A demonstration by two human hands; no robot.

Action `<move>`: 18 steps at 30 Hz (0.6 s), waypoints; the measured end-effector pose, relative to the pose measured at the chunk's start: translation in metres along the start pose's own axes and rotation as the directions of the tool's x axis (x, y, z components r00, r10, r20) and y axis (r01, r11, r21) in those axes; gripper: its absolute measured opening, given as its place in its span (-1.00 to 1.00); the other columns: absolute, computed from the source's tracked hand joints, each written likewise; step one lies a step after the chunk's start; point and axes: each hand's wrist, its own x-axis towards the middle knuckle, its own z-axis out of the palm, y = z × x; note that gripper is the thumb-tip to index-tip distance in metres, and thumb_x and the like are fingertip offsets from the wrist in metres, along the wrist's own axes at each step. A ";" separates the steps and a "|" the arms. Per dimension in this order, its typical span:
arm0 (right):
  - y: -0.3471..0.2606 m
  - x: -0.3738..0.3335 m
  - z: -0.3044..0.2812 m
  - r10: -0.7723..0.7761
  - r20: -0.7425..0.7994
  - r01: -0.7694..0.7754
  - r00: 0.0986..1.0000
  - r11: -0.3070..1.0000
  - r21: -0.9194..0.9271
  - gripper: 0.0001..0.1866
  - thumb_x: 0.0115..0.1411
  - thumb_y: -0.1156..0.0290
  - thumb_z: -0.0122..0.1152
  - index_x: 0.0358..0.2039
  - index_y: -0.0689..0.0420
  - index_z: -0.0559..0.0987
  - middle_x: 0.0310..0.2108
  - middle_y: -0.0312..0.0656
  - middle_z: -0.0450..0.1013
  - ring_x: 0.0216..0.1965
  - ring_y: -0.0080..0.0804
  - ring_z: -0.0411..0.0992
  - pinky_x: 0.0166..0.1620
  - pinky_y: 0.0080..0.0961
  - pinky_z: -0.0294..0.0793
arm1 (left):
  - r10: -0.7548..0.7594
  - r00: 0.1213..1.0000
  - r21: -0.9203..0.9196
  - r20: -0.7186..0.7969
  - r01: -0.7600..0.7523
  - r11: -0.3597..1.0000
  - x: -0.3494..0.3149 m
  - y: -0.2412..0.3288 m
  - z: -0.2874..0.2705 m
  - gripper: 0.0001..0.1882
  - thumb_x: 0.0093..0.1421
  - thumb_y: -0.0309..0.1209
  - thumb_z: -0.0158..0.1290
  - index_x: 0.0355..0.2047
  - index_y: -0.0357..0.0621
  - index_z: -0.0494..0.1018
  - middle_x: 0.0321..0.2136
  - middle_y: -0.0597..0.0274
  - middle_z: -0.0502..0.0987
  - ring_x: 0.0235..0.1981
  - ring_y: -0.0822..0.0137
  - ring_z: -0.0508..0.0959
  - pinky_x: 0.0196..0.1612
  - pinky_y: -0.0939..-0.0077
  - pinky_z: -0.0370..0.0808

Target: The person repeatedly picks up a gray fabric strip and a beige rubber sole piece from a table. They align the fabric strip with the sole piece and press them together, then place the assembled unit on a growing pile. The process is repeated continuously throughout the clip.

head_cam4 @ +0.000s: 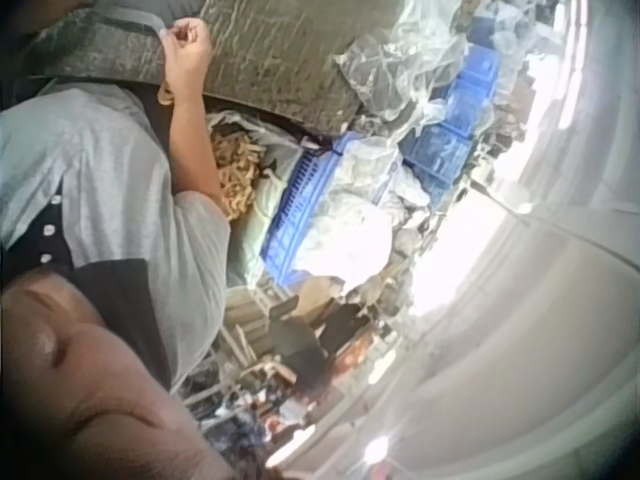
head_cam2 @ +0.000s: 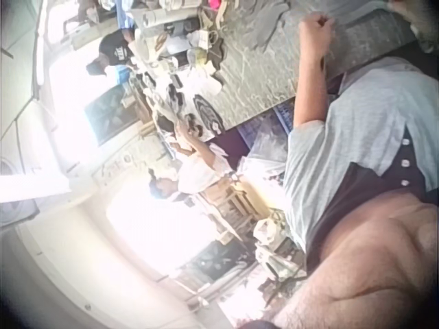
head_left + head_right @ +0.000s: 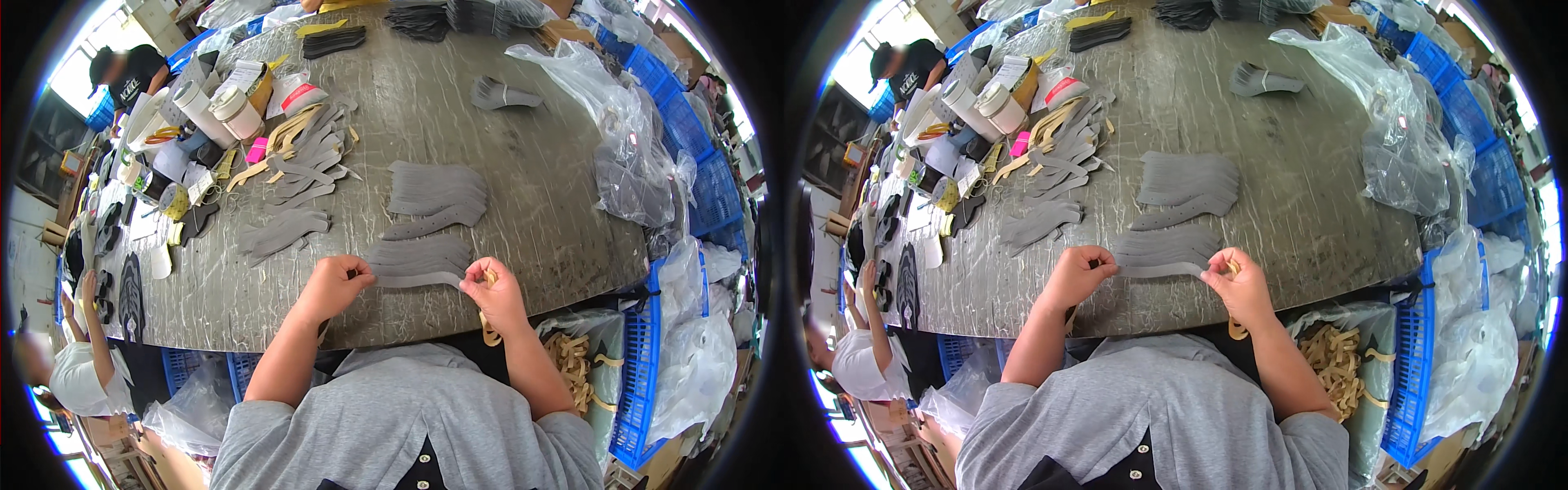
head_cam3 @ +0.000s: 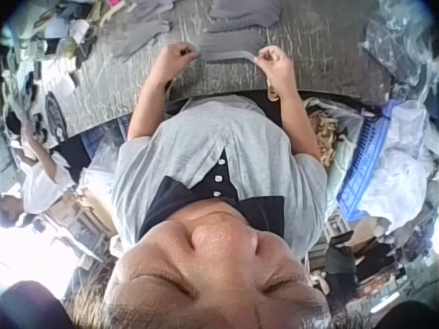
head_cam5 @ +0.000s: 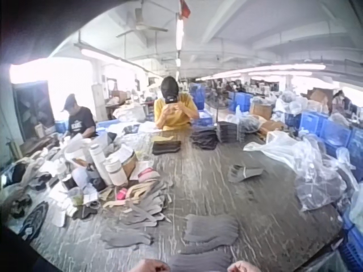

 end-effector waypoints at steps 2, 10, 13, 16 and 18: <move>0.008 0.005 0.003 -0.032 -0.038 0.030 0.999 0.997 -0.069 -0.82 0.10 0.62 0.30 -0.35 0.17 0.47 -0.46 -0.42 0.35 -0.46 -0.75 0.29 -0.38 -0.73 0.33 | -0.017 1.000 0.022 0.011 0.017 1.000 0.002 0.000 0.001 -0.87 0.06 -0.46 0.22 -0.44 -0.30 0.57 -0.68 0.33 0.46 -0.59 0.56 0.36 -0.50 0.58 0.34; 0.022 0.015 0.008 -0.123 -0.124 0.068 0.985 0.925 -0.373 -0.81 0.05 0.59 0.32 -0.40 0.25 0.45 -0.54 -0.19 0.46 -0.48 -0.57 0.40 -0.36 -0.55 0.43 | -0.071 0.997 0.076 -0.001 0.071 0.995 0.015 -0.016 0.014 -0.85 0.05 -0.43 0.22 -0.43 -0.29 0.57 -0.69 0.26 0.46 -0.61 0.51 0.40 -0.52 0.51 0.35; 0.022 0.016 0.008 -0.151 -0.126 0.084 0.981 0.901 -0.426 -0.82 0.05 0.58 0.31 -0.41 0.26 0.44 -0.56 -0.14 0.46 -0.50 -0.50 0.42 -0.37 -0.52 0.44 | -0.053 0.999 0.090 0.005 0.052 0.995 0.017 -0.018 0.014 -0.84 0.05 -0.42 0.22 -0.43 -0.29 0.58 -0.69 0.23 0.48 -0.61 0.48 0.42 -0.50 0.49 0.38; 0.026 0.017 0.008 -0.164 -0.121 0.101 0.979 0.907 -0.410 -0.83 0.04 0.59 0.30 -0.42 0.27 0.44 -0.56 -0.11 0.46 -0.51 -0.47 0.42 -0.37 -0.51 0.43 | -0.043 0.999 0.110 0.004 0.043 0.993 0.019 -0.018 0.014 -0.84 0.04 -0.42 0.22 -0.43 -0.29 0.58 -0.68 0.21 0.50 -0.61 0.47 0.44 -0.49 0.48 0.39; 0.024 0.017 0.009 -0.165 -0.119 0.096 0.979 0.891 -0.445 -0.81 0.03 0.58 0.31 -0.42 0.26 0.43 -0.55 -0.08 0.47 -0.51 -0.37 0.46 -0.38 -0.46 0.44 | -0.035 0.999 0.117 0.001 0.034 0.993 0.019 -0.018 0.014 -0.83 0.04 -0.41 0.22 -0.42 -0.29 0.58 -0.67 0.19 0.52 -0.60 0.45 0.45 -0.48 0.47 0.40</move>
